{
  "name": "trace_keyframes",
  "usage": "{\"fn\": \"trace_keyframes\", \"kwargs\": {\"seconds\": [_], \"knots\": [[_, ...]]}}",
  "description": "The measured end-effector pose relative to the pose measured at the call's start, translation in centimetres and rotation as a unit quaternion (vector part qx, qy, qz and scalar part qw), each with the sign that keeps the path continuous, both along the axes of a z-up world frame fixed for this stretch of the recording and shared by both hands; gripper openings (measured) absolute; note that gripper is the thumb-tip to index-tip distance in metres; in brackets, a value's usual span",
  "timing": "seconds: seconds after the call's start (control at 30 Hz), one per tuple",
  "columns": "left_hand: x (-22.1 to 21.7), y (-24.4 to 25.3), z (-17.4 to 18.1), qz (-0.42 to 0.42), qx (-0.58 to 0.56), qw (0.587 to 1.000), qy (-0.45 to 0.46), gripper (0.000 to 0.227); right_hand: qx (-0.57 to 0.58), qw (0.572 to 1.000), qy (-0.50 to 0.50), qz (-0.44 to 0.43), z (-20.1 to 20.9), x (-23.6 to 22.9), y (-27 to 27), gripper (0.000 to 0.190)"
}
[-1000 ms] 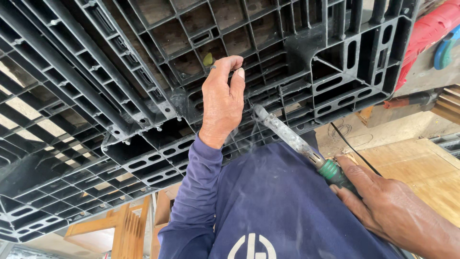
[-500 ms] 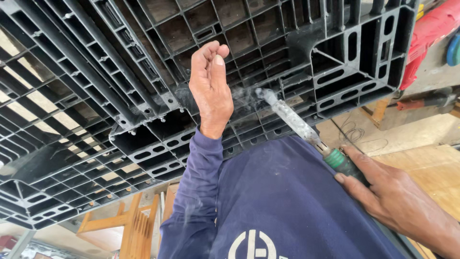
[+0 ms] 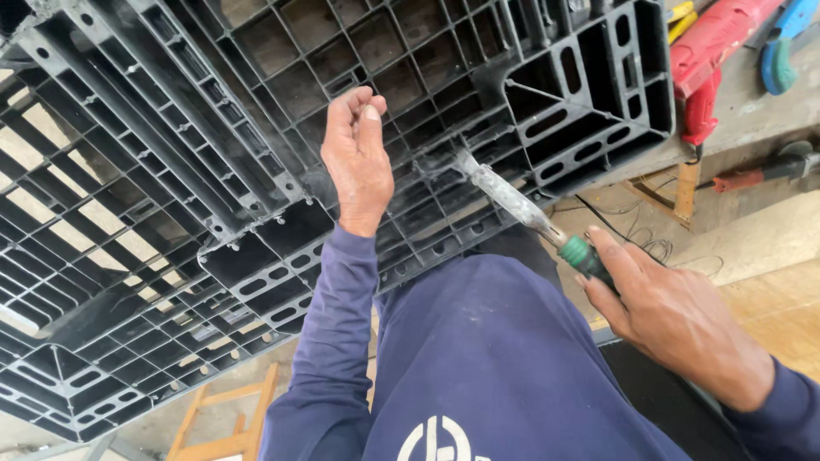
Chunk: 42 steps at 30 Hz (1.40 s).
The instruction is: The person uses a heated tool to melt and cut through the structural ribs of a black plastic pallet on a workbench. They use one hand to guide the tool while the other hand stabilizes the pallet, moving the tool through different sections of the plastic grid.
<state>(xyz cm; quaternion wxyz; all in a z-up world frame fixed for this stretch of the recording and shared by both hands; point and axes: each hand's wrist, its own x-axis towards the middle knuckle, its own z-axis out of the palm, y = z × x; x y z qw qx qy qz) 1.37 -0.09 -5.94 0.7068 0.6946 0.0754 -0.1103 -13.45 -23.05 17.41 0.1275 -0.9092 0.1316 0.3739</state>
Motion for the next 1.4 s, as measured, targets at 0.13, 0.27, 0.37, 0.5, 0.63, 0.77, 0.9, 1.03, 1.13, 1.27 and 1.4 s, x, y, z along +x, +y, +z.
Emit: {"fn": "trace_keyframes", "kwargs": {"seconds": [0.13, 0.27, 0.37, 0.5, 0.63, 0.77, 0.9, 1.03, 1.13, 1.27, 1.4], "knots": [[0.4, -0.3, 1.5, 0.005, 0.013, 0.998, -0.058, 0.022, 0.034, 0.991, -0.126, 0.025, -1.4, -2.8, -1.7, 0.055], [-1.7, -1.6, 5.3, 0.070, 0.054, 0.987, -0.137, 0.020, 0.157, 0.961, -0.216, -0.078, -3.9, -6.5, -3.3, 0.052], [-5.6, -4.1, 7.0, 0.059, 0.190, 0.966, -0.164, 0.014, 0.237, 0.916, -0.142, -0.291, -7.0, -7.6, -6.1, 0.051], [-9.8, -11.4, 9.4, -0.064, 0.253, 0.933, -0.249, 0.026, 0.388, 0.806, -0.125, -0.430, -10.4, -8.1, -9.9, 0.040], [-11.7, -19.1, 9.2, -0.164, 0.295, 0.896, -0.287, 0.035, 0.515, 0.710, -0.188, -0.442, -12.3, -5.9, -13.2, 0.034], [-12.1, -24.9, 8.4, -0.208, 0.349, 0.867, -0.289, 0.043, 0.548, 0.678, -0.226, -0.435, -13.2, -2.6, -16.7, 0.031], [-12.1, -28.8, 8.6, -0.204, 0.442, 0.851, -0.197, 0.065, 0.557, 0.662, -0.226, -0.449, -13.9, -1.0, -18.7, 0.030], [-12.8, -29.7, 7.5, -0.156, 0.433, 0.871, -0.171, 0.074, 0.529, 0.709, -0.242, -0.398, -15.0, -0.2, -19.7, 0.028], [-13.3, -29.8, 6.7, -0.149, 0.457, 0.860, -0.171, 0.077, 0.528, 0.721, -0.253, -0.369, -15.9, 0.6, -19.8, 0.028], [-13.6, -28.6, 7.4, -0.137, 0.441, 0.862, -0.207, 0.062, 0.518, 0.740, -0.225, -0.367, -16.4, -0.6, -20.2, 0.029], [-15.2, -25.5, 7.9, -0.128, 0.438, 0.873, -0.170, 0.061, 0.479, 0.781, -0.222, -0.334, -16.2, -0.7, -20.4, 0.031]]}}
